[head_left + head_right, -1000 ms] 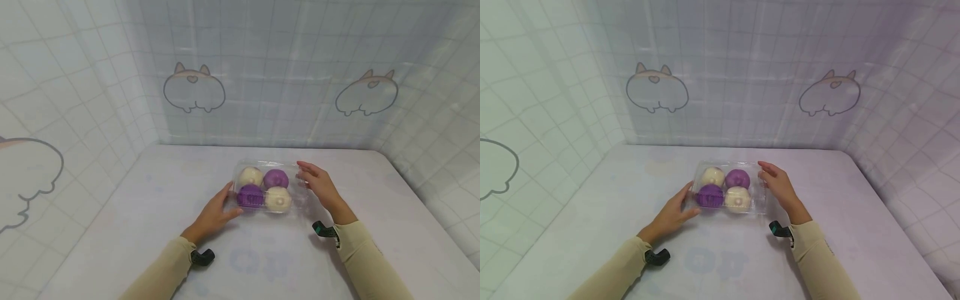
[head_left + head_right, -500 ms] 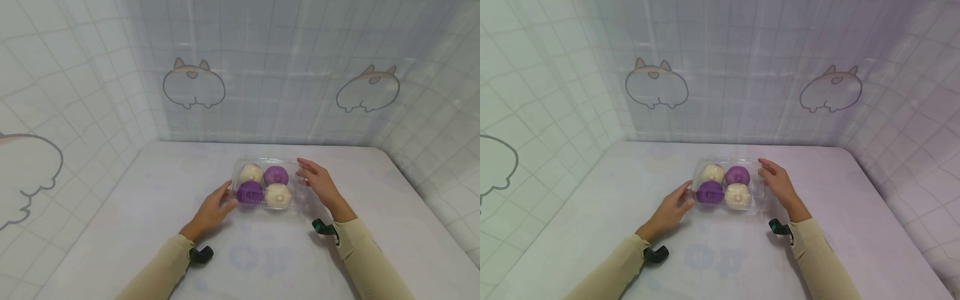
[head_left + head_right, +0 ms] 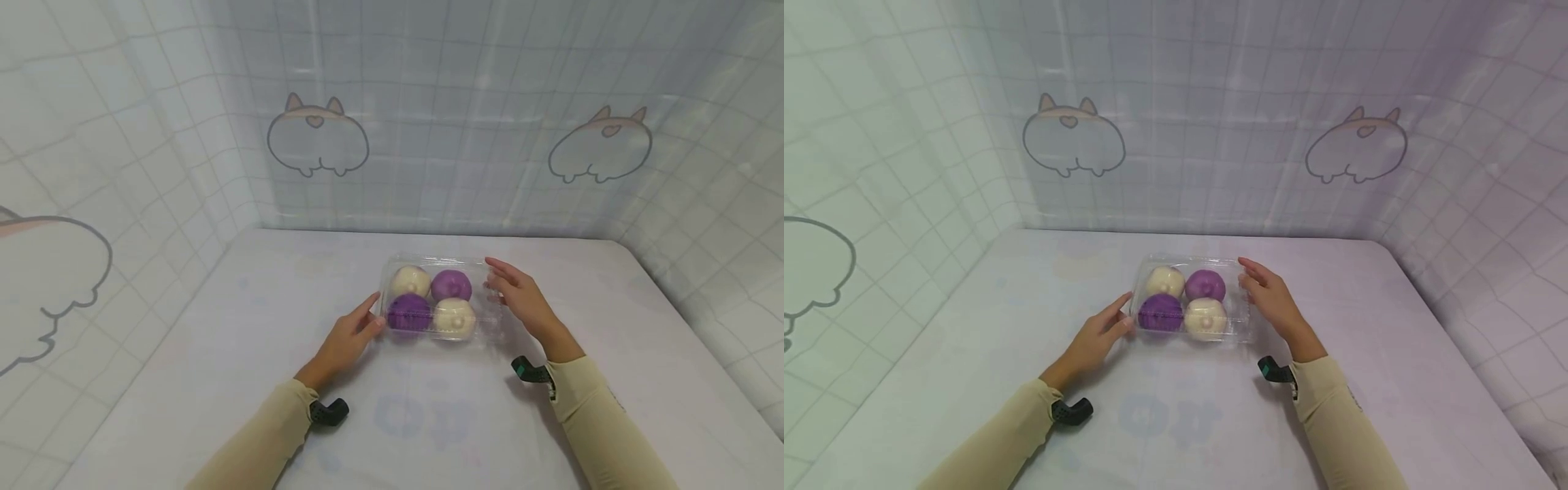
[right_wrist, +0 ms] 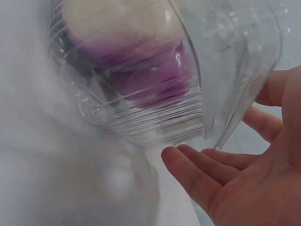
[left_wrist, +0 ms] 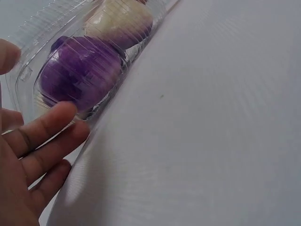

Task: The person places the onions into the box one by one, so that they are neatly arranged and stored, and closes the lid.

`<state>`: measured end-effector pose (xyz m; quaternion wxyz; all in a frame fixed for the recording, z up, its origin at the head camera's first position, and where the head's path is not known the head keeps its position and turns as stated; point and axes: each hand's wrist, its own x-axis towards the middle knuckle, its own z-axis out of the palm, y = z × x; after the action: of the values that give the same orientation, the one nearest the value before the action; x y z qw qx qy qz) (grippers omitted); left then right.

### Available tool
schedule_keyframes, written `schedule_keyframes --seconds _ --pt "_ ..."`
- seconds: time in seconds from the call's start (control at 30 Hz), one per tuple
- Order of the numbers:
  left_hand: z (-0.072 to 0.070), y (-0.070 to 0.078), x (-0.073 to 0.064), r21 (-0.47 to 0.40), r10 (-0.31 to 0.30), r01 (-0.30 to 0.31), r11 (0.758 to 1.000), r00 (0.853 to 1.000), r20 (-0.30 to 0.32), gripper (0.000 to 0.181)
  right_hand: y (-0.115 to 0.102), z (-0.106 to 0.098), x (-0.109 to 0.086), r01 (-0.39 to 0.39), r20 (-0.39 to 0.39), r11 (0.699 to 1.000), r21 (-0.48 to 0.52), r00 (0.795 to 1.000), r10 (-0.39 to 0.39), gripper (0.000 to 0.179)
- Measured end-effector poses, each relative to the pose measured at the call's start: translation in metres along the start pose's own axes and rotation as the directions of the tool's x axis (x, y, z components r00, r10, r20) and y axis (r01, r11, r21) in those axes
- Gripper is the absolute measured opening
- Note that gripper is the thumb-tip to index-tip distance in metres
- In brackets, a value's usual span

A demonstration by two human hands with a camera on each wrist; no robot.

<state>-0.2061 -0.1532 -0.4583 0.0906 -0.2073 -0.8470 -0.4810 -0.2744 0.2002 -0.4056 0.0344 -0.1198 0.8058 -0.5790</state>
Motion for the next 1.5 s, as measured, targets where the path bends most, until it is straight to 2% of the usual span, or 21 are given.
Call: schedule_keyframes --seconds 0.13,0.23,0.4,0.5,0.63,0.7,0.83,0.93,1.03,1.1,1.2,1.33,1.5 --pt "0.000 0.001 0.001 -0.074 -0.024 0.026 0.997 0.999 0.034 0.062 0.001 -0.001 -0.001 -0.004 0.007 1.000 -0.002 1.000 0.005 0.055" --pt "0.002 0.001 0.002 -0.149 -0.060 0.068 0.987 0.997 0.057 0.063 0.001 -0.002 -0.003 0.000 0.008 1.000 -0.003 1.000 0.000 0.056" --pt "0.006 0.004 0.004 -0.290 -0.127 0.138 0.947 0.990 0.058 0.064 0.004 -0.004 -0.005 0.002 -0.013 1.000 0.006 1.000 -0.002 0.067" --pt "0.008 0.007 0.003 -0.333 -0.169 0.176 0.927 0.984 0.047 0.064 0.007 -0.004 -0.008 -0.043 -0.034 0.998 0.052 0.998 0.045 0.074" --pt "0.012 0.010 -0.001 -0.371 -0.231 0.225 0.901 0.973 0.028 0.064 0.014 -0.002 -0.014 -0.113 -0.039 0.985 0.127 0.992 0.119 0.073" --pt "0.013 0.012 -0.002 -0.393 -0.255 0.239 0.888 0.967 0.011 0.063 0.016 -0.002 -0.018 -0.123 -0.044 0.982 0.144 0.991 0.130 0.068" --pt "0.018 0.015 -0.001 -0.452 -0.294 0.254 0.855 0.955 -0.019 0.065 0.016 -0.003 -0.028 -0.126 -0.067 0.986 0.109 0.989 0.134 0.063" --pt "0.021 0.017 0.000 -0.500 -0.344 0.289 0.816 0.939 -0.019 0.066 0.016 -0.004 -0.036 -0.151 -0.067 0.985 0.077 0.985 0.157 0.063" --pt "0.023 0.020 0.001 -0.521 -0.380 0.314 0.793 0.925 -0.022 0.062 0.017 -0.005 -0.043 -0.192 -0.070 0.980 0.056 0.978 0.196 0.060" --pt "0.024 0.022 0.001 -0.514 -0.398 0.328 0.793 0.917 -0.029 0.058 0.018 -0.006 -0.047 -0.215 -0.072 0.974 0.071 0.973 0.219 0.056" --pt "0.024 0.023 0.001 -0.511 -0.400 0.321 0.798 0.915 -0.050 0.052 0.019 -0.008 -0.051 -0.228 -0.042 0.967 0.117 0.971 0.234 0.049" --pt "0.023 0.025 0.000 -0.513 -0.405 0.314 0.799 0.911 -0.073 0.047 0.020 -0.010 -0.057 -0.210 0.035 0.963 0.168 0.978 0.207 0.043" --pt "0.021 0.027 0.001 -0.522 -0.426 0.322 0.790 0.901 -0.089 0.039 0.018 -0.011 -0.058 -0.179 0.108 0.969 0.171 0.981 0.162 0.045"
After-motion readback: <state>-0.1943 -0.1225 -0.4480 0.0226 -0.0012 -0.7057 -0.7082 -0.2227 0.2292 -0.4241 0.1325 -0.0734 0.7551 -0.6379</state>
